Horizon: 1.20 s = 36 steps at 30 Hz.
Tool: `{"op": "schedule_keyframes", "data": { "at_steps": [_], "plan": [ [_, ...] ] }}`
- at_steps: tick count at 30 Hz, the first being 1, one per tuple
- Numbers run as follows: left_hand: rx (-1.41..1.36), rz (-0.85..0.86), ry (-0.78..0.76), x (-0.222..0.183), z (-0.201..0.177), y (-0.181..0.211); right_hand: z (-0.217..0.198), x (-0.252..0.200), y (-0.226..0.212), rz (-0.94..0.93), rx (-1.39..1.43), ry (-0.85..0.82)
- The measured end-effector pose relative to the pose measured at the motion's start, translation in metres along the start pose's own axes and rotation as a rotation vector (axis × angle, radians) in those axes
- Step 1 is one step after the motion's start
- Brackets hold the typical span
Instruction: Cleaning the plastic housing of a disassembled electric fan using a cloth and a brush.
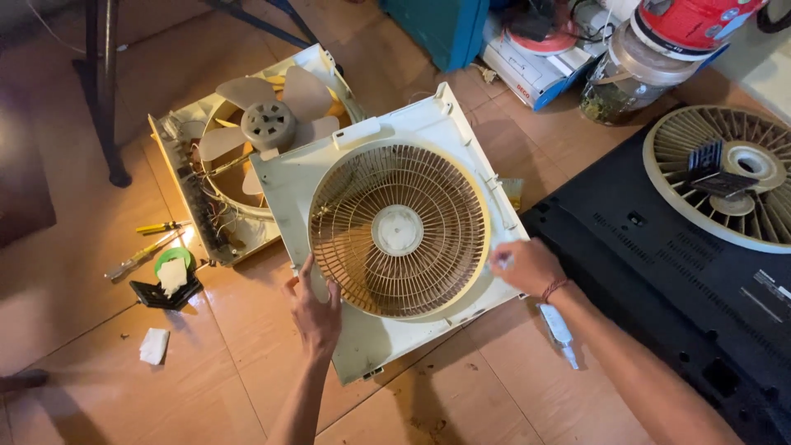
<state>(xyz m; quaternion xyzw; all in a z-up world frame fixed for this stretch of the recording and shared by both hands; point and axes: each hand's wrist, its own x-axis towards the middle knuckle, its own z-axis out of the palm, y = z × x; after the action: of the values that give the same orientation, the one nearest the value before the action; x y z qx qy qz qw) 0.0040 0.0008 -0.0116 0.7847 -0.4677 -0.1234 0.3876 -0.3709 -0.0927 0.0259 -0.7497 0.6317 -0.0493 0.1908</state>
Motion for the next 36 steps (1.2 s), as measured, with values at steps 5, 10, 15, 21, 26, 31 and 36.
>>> {"op": "schedule_keyframes", "data": {
  "at_steps": [5, 10, 15, 21, 26, 31, 36],
  "plan": [
    [0.033, -0.025, -0.041, 0.001, -0.001, -0.002, -0.041, 0.048, -0.022, 0.076, 0.067, 0.237],
    [0.042, -0.076, -0.086, 0.005, 0.001, -0.006, -0.053, 0.112, -0.038, 0.003, 0.02, 0.453],
    [0.036, -0.099, -0.093, 0.008, 0.011, -0.019, -0.065, 0.172, -0.058, -0.192, 0.006, 0.508],
    [0.033, -0.156, -0.111, 0.008, 0.012, -0.021, -0.015, 0.215, -0.029, -0.329, -0.212, 0.436],
    [0.051, -0.122, -0.087, 0.006, 0.013, -0.02, -0.001, 0.178, -0.022, -0.336, -0.16, 0.456],
    [0.083, -0.114, -0.118, 0.008, 0.01, -0.01, -0.015, 0.136, -0.014, -0.143, -0.276, 0.304],
    [0.083, -0.124, -0.17, 0.007, 0.002, -0.001, 0.003, 0.101, 0.01, -0.013, -0.155, 0.308]
  ]
}}
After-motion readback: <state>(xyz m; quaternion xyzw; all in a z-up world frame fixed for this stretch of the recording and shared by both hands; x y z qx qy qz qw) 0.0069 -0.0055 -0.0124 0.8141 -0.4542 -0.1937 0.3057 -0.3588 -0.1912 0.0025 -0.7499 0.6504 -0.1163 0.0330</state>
